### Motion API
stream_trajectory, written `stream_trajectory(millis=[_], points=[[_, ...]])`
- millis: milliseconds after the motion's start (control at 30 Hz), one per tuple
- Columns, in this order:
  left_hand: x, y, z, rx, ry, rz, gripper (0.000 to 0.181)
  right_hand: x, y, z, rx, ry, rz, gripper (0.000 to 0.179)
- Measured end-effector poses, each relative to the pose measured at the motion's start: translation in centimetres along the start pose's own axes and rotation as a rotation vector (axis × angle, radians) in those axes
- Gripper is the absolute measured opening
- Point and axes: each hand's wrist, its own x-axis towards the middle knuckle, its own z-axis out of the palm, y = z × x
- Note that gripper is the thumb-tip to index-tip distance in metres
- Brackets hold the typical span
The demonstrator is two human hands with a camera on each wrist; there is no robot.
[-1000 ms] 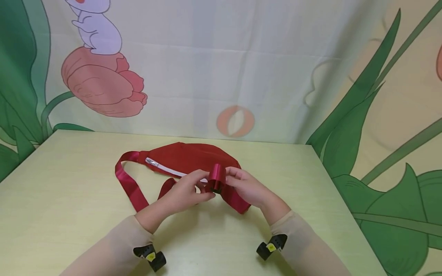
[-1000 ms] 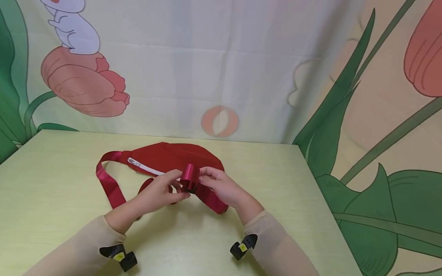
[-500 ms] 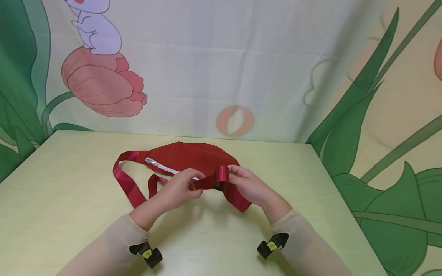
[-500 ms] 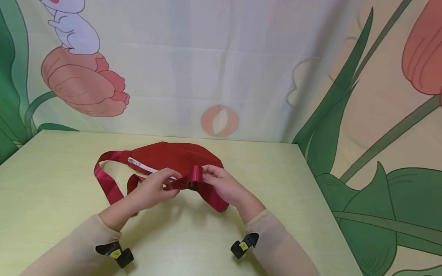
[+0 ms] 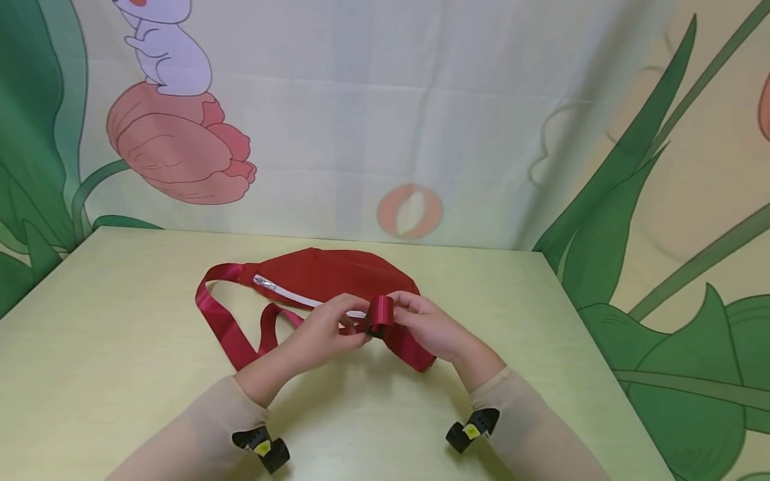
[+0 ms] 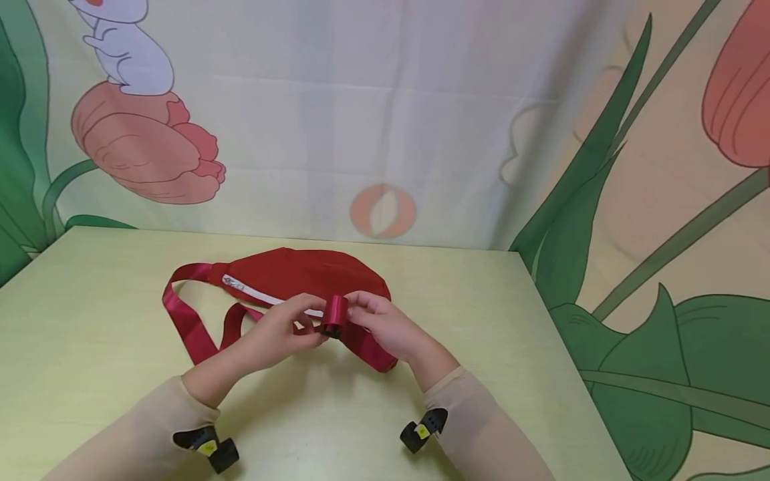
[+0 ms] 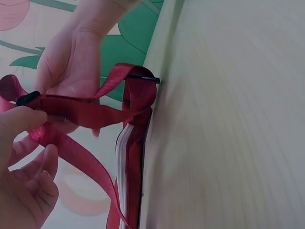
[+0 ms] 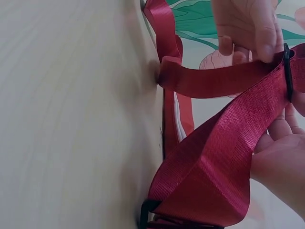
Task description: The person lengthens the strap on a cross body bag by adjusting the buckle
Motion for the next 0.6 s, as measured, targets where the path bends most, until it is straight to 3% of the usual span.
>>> stream_trajectory(millis=[167,267,433,600], points=[[-0.1,-0.5,-0.35,0.087,0.015,-0.04,0.036,-0.05,0.05,-0.31,-0.003,0.009,-0.004,0.021],[-0.05,-0.55,-0.29,0.083,0.012,-0.049,0.039,0.01,0.12,-0.36,0.0,0.011,-0.012,0.02],[0.16,-0.08,0.11,0.059,-0.009,0.015,0.043,0.2,0.26,-0.24,-0.003,-0.022,-0.037,0.02],[0.05,-0.05,-0.02,0.091,0.015,0.034,0.032,0.26,0.33,-0.2,-0.004,-0.027,-0.034,0.021]])
